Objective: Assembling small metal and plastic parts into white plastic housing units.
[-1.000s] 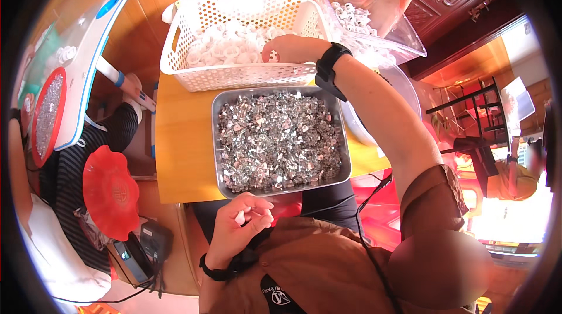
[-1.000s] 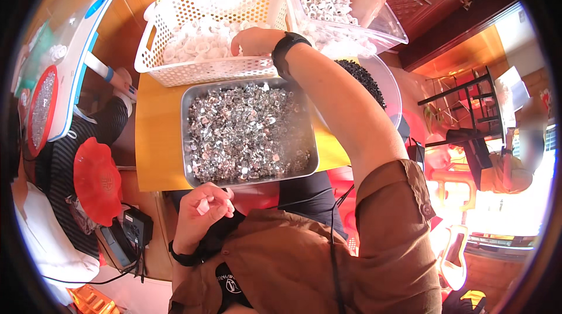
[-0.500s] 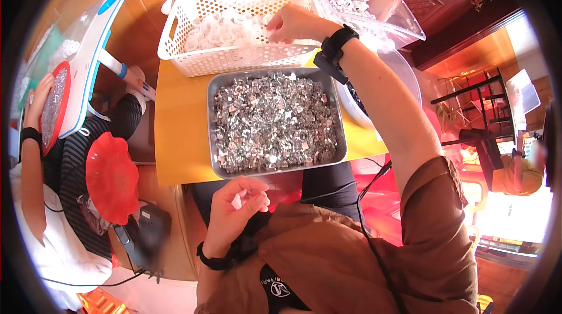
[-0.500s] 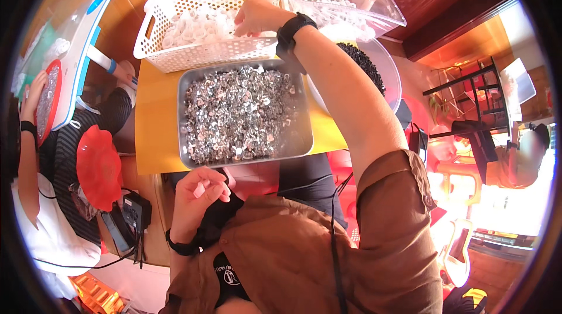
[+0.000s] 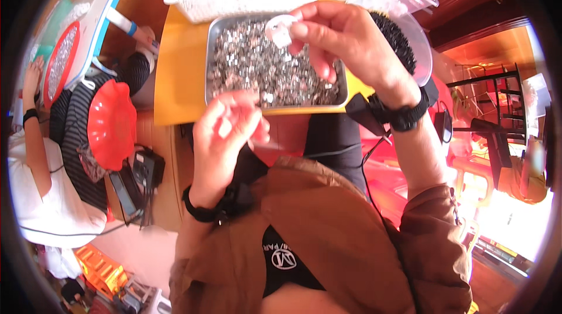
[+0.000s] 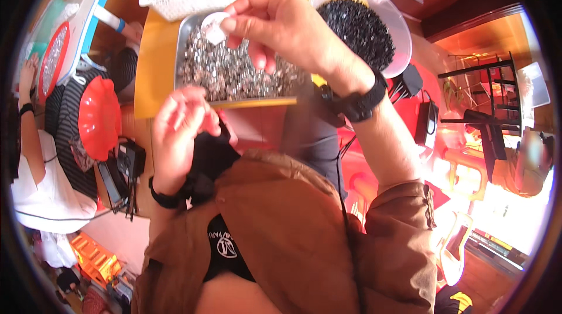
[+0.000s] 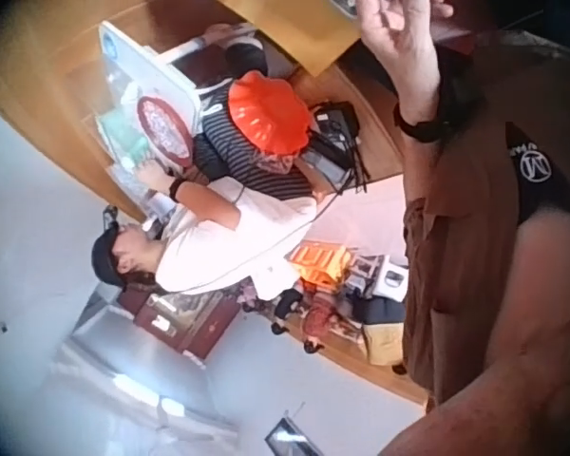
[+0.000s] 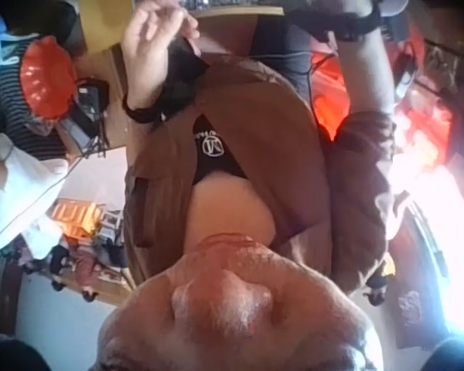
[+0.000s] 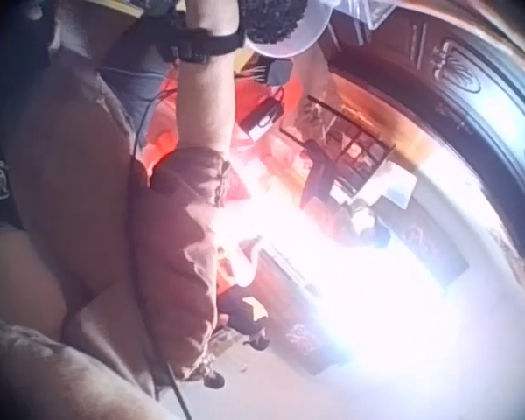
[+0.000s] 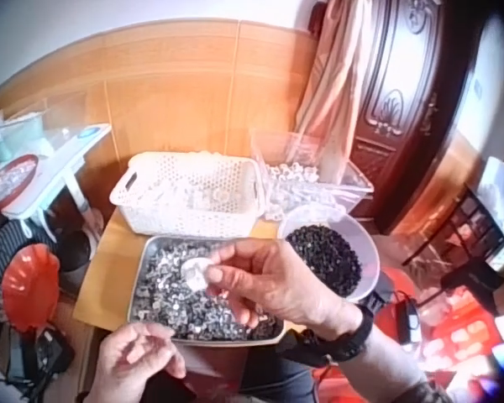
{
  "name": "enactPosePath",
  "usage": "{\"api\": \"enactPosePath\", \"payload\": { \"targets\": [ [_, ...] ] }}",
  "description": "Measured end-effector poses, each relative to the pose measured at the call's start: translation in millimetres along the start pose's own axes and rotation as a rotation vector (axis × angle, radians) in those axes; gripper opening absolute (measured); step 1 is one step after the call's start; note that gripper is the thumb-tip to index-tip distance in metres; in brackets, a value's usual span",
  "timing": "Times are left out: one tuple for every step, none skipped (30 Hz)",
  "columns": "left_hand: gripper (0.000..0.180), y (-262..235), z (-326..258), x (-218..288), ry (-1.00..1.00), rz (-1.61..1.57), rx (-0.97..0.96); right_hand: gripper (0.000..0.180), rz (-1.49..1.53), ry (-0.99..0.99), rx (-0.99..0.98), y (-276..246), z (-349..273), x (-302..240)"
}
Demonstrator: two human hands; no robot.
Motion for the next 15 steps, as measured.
{"api": "enactPosePath", "payload": {
  "targets": [
    [0.023,3.0,0.1,4.8,0.026,-0.052,0.018,0.025,0.061,0.044,-0.025,12.4,-14.4,6.0],
    [0.026,7.8,2.2,8.2,0.039,-0.042,0.027,0.025,0.125,0.079,-0.020,18.9,-27.4,11.6],
    [0.027,11.1,3.7,8.5,0.049,-0.049,0.010,0.024,0.179,0.102,-0.005,23.3,-36.9,22.0],
    [0.029,15.0,5.9,8.8,0.069,-0.057,-0.008,0.023,0.228,0.117,0.010,25.7,-44.8,31.7],
    [0.032,17.1,5.8,5.6,0.053,-0.057,-0.047,0.022,0.338,0.143,0.012,30.2,-51.7,41.3],
    [0.032,17.5,3.5,2.2,0.035,-0.055,-0.042,0.021,0.391,0.142,0.018,34.9,-57.6,48.5],
    [0.033,19.1,1.1,0.3,0.046,-0.017,-0.049,0.021,0.417,0.152,0.042,37.0,-62.2,56.6],
    [0.035,21.1,-1.5,-0.8,0.059,0.021,-0.056,0.020,0.441,0.161,0.065,39.0,-66.5,62.8],
    [0.037,23.9,-3.8,-1.8,0.055,0.007,-0.041,0.020,0.450,0.173,0.064,43.1,-71.0,66.4],
    [0.037,26.4,-3.9,-6.9,0.040,0.008,-0.041,0.018,0.338,0.138,0.130,40.2,-75.1,67.5],
    [0.037,30.1,-4.1,-9.2,0.067,0.013,-0.064,0.017,0.224,0.102,0.193,37.5,-78.8,67.4],
    [0.037,33.8,-4.5,-10.6,0.095,0.017,-0.087,0.017,0.231,0.111,0.196,39.8,-81.3,71.7],
    [0.038,35.2,-7.1,-13.9,0.071,0.040,-0.090,0.015,0.147,0.042,0.218,41.8,-83.8,70.9],
    [0.038,35.4,-8.7,-15.8,0.064,0.044,-0.088,0.013,0.062,-0.027,0.239,43.8,-86.4,68.2],
    [0.038,35.5,-9.7,-17.4,0.060,0.017,-0.086,0.012,-0.007,-0.025,0.259,45.3,-88.3,64.2]
  ]
}}
Point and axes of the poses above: each hand's wrist, its own z-axis towards the middle knuckle, its own y-axis out of the palm, x = y × z, the point moved 7 cm from there along z, towards the middle knuckle, and after that the axes turned 3 degrees about z, right-handed, at the moved point
